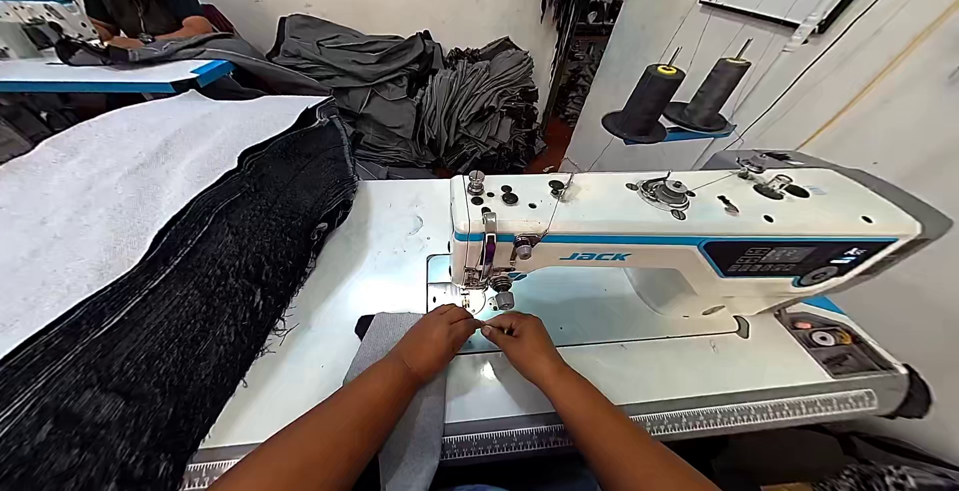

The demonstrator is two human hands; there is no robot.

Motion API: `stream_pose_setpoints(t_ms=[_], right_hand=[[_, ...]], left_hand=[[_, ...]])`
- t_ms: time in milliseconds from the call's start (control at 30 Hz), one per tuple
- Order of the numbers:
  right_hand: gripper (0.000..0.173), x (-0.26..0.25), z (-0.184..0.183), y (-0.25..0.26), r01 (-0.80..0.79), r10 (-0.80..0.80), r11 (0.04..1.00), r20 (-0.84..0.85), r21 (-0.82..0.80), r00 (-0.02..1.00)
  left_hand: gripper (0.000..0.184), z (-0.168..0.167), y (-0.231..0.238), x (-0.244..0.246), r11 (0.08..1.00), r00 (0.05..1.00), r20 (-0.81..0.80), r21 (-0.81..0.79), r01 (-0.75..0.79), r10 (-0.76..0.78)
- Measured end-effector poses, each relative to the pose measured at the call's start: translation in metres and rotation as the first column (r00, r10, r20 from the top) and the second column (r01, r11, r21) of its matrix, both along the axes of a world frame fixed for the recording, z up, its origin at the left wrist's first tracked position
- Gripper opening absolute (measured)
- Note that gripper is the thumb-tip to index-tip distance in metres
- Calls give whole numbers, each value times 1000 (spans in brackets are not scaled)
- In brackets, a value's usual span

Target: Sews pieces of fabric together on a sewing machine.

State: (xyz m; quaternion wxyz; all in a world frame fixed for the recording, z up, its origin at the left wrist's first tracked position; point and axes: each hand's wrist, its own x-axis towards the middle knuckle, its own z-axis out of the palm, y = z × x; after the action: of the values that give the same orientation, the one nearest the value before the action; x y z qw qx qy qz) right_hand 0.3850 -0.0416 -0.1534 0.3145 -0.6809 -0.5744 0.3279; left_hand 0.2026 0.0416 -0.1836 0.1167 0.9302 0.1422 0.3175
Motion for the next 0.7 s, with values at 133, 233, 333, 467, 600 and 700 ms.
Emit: stream_pose_setpoints(t_ms=[133,233,333,467,600,700], right_hand=[[32,-14,2,18,125,-114,992,-356,7,927],[26,-28,0,24,102,-105,994,-725,-49,681],[22,-31,-6,23,104,-108,993,-815,-59,569],[19,-36,-10,25,305,-225,951,-799,-55,558],[17,-43,-2,33,449,-365,890,-718,-81,593],[25,-41,4,40,450,-397,885,-705,-124,587]], left_hand=[[15,8,-8,-1,966,994,-4,-235,-108,110],[14,4,-14,-14,958,1000,-7,-285,18,-21],[15,2,-20,-18,964,997,-5,-257,75,-79],[11,0,-20,-20,975,993,29,-192,114,-111],[6,0,-22,-19,973,985,83,-163,161,-149],[4,2,-22,-19,971,983,97,-172,168,-153]])
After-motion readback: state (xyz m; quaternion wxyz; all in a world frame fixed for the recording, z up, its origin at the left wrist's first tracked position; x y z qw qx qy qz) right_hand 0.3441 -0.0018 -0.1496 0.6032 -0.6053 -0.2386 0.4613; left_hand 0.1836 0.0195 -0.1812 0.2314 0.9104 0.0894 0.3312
